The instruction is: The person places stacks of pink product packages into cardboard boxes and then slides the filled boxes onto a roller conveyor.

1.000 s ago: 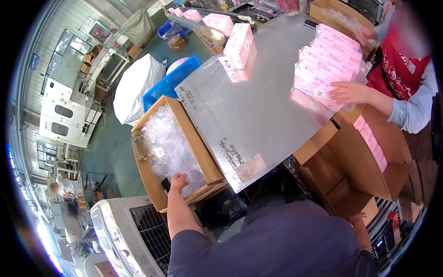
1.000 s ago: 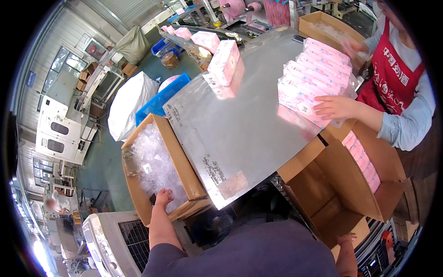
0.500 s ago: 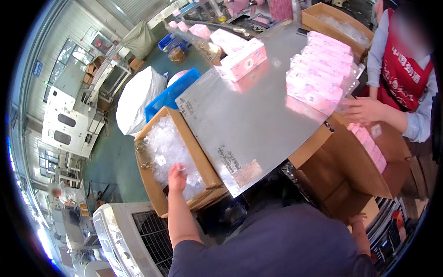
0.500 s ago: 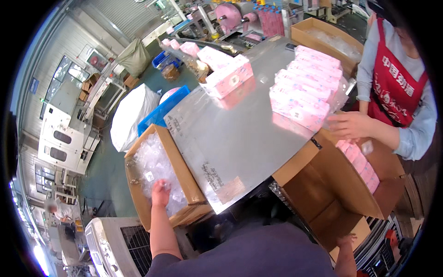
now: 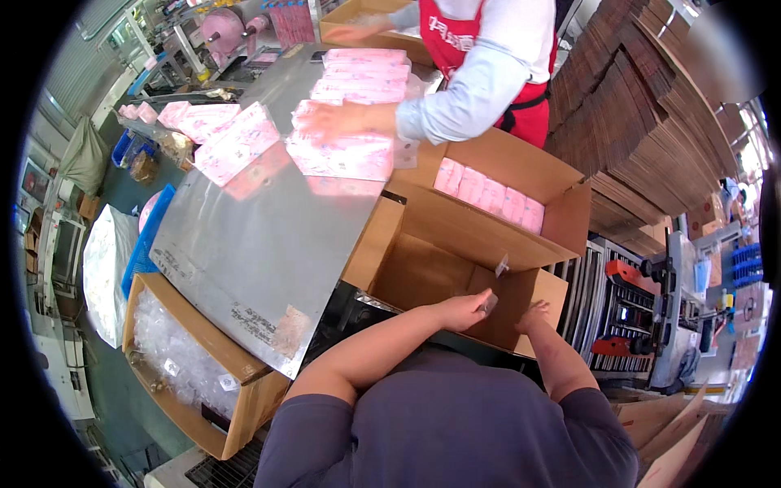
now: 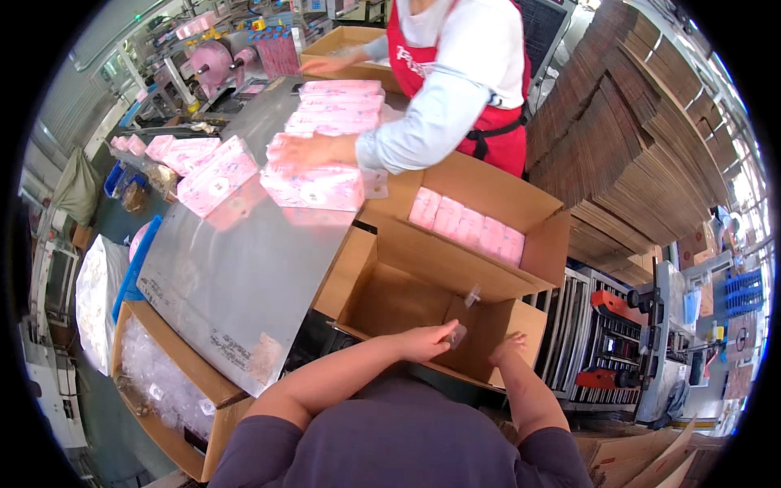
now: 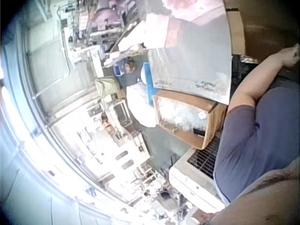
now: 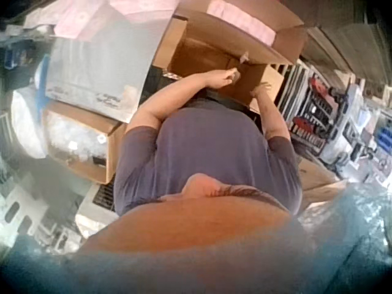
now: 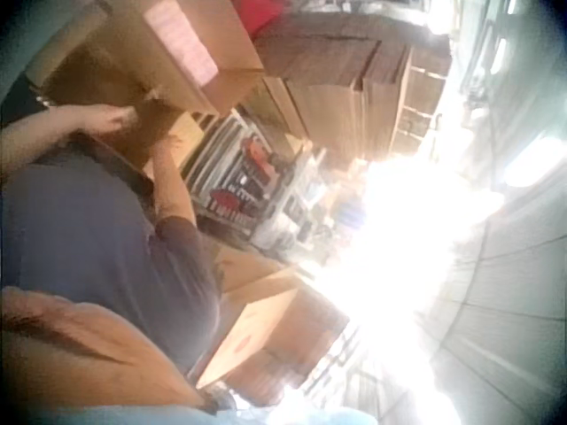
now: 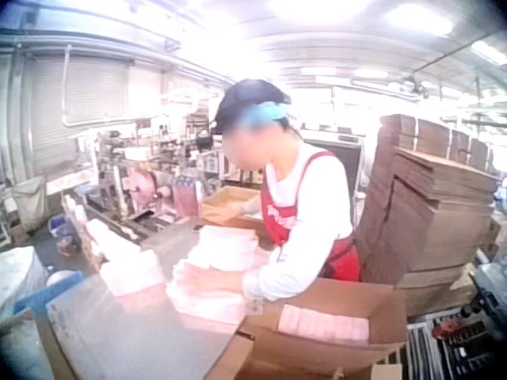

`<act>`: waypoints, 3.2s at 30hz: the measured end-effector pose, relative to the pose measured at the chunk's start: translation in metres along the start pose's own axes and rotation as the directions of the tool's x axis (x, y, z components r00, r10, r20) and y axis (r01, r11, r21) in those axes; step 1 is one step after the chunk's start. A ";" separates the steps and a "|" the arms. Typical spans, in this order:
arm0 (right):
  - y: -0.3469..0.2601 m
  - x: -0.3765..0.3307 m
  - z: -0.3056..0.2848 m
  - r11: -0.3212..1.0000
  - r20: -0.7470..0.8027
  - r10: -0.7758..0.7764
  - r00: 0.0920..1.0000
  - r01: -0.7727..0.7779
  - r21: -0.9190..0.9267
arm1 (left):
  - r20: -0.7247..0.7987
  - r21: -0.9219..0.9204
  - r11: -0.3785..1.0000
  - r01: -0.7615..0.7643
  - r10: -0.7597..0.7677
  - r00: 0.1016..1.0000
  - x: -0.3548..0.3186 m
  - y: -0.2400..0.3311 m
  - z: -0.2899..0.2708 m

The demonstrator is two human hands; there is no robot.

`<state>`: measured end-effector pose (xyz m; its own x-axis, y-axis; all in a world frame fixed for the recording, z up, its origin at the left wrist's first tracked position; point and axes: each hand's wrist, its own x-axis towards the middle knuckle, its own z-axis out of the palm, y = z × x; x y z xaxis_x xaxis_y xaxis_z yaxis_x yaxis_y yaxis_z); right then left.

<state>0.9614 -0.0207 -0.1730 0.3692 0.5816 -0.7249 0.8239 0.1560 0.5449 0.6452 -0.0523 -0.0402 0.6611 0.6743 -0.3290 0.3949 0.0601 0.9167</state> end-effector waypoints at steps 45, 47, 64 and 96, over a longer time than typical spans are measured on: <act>-0.274 -0.274 -0.286 0.249 -0.396 -0.886 0.241 0.968 0.033 | -0.594 -0.700 -0.005 0.714 -0.550 -0.587 -0.666 -0.219 -0.076; -0.301 -0.299 -0.322 0.102 -0.431 -0.902 -0.015 0.964 -0.247 | -0.469 -0.461 0.084 0.884 -0.868 -0.162 -0.714 -0.328 -0.031; -0.510 -0.346 -0.447 0.466 -0.838 -0.541 0.073 0.856 -0.226 | -0.985 -0.150 0.602 0.785 -0.156 -0.069 -0.422 -0.218 -0.503; -0.432 -0.233 -0.557 0.658 -0.842 -0.483 0.238 0.733 -0.171 | -0.939 0.122 0.794 0.595 -0.101 0.327 -0.395 -0.261 -0.593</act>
<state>0.2799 0.2214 -0.0048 -0.6727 0.7355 -0.0808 0.7397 0.6654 -0.1009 -0.0971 0.1020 -0.0147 -0.4228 0.9061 0.0123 0.7850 0.3595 0.5045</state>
